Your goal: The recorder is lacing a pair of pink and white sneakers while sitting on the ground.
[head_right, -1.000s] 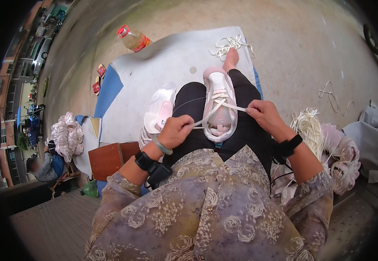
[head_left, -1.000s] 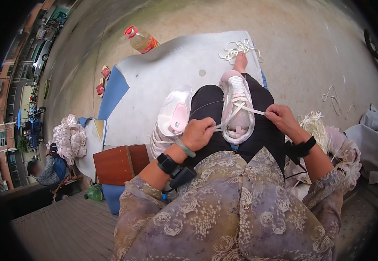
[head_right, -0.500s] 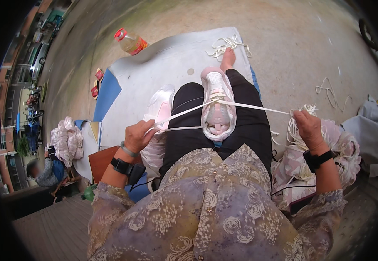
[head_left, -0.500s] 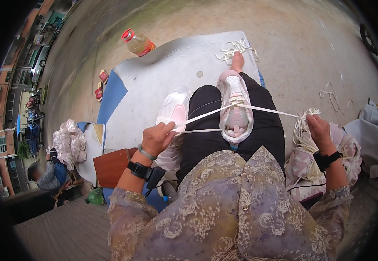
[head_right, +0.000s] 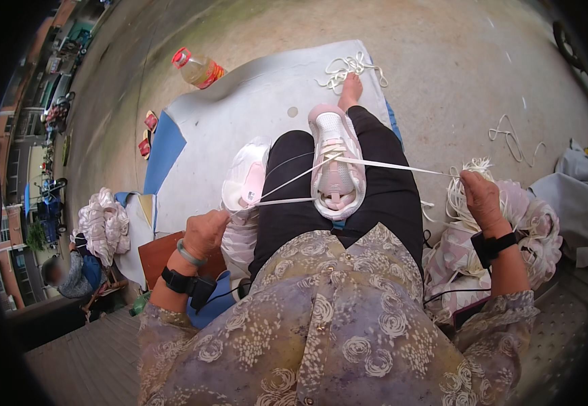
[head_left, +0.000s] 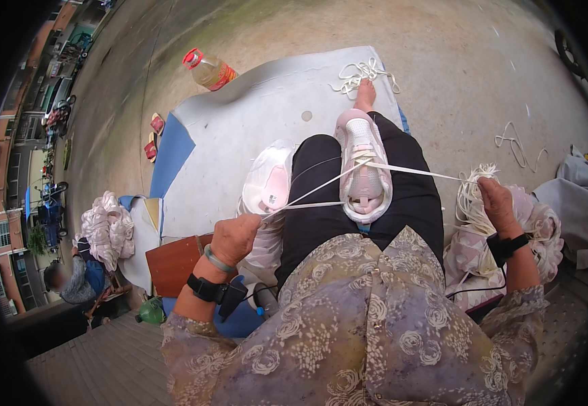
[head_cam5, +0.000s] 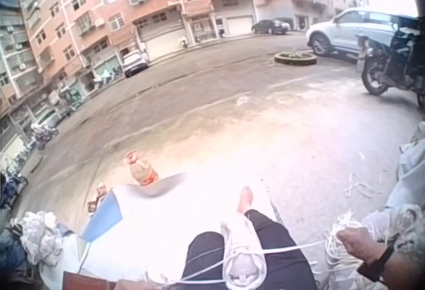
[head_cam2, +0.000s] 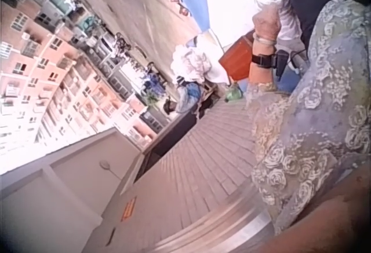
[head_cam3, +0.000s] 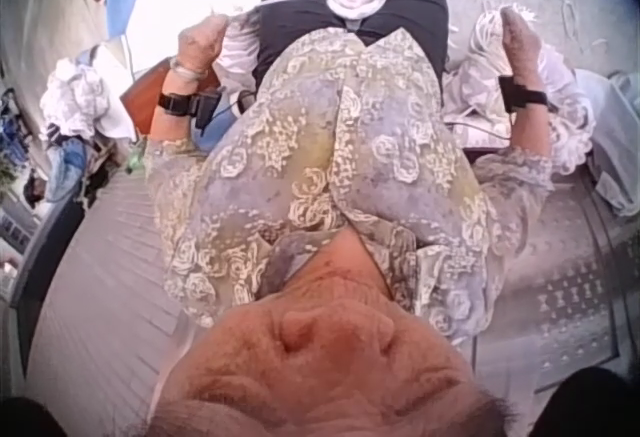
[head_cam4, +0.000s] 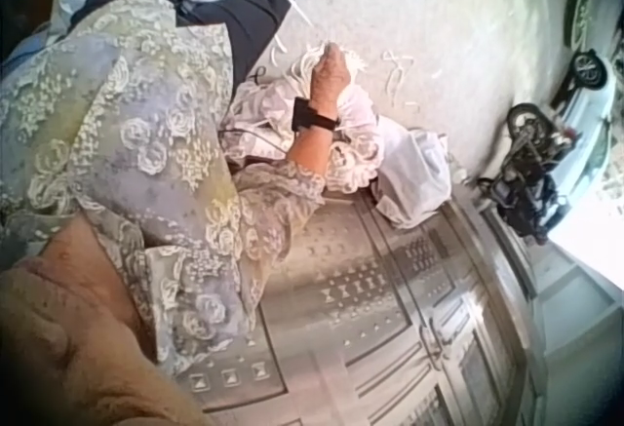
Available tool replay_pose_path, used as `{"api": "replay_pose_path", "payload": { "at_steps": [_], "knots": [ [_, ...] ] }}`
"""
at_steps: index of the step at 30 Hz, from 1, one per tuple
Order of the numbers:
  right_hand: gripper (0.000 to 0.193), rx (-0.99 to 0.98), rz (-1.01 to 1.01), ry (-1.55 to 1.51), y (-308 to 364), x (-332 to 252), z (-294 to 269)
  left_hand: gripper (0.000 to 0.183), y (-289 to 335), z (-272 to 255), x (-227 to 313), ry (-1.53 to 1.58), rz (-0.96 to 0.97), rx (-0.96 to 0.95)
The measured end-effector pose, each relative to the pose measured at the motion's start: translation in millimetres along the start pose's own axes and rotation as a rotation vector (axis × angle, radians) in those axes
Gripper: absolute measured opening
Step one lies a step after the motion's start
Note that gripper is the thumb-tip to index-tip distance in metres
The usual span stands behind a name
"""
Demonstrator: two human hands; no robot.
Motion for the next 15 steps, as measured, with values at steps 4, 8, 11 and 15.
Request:
{"api": "replay_pose_path", "payload": {
  "at_steps": [4,8,11,15],
  "knots": [
    [0.013,0.029,0.093,-0.022,8,36,-4,0.013,15,-10,-11,-0.251,0.023,0.099],
    [0.014,0.072,0.156,0.042,9,74,-24,0.010,13,-39,-37,-0.450,-0.029,0.195],
    [0.017,0.196,0.106,0.174,8,113,-59,0.010,19,-59,-55,-0.503,-0.051,0.264],
    [0.018,0.236,0.116,0.279,8,144,-102,0.007,68,-57,-75,-0.511,-0.132,0.190]
  ]
}}
Point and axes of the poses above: each hand's wrist, its own y-axis away from the middle knuckle, its own z-axis out of the palm, x = y × z, the point moved 7 cm from there along -y, towards the middle knuckle, and after that the axes turned 10 degrees about z, right-handed, at the moved point
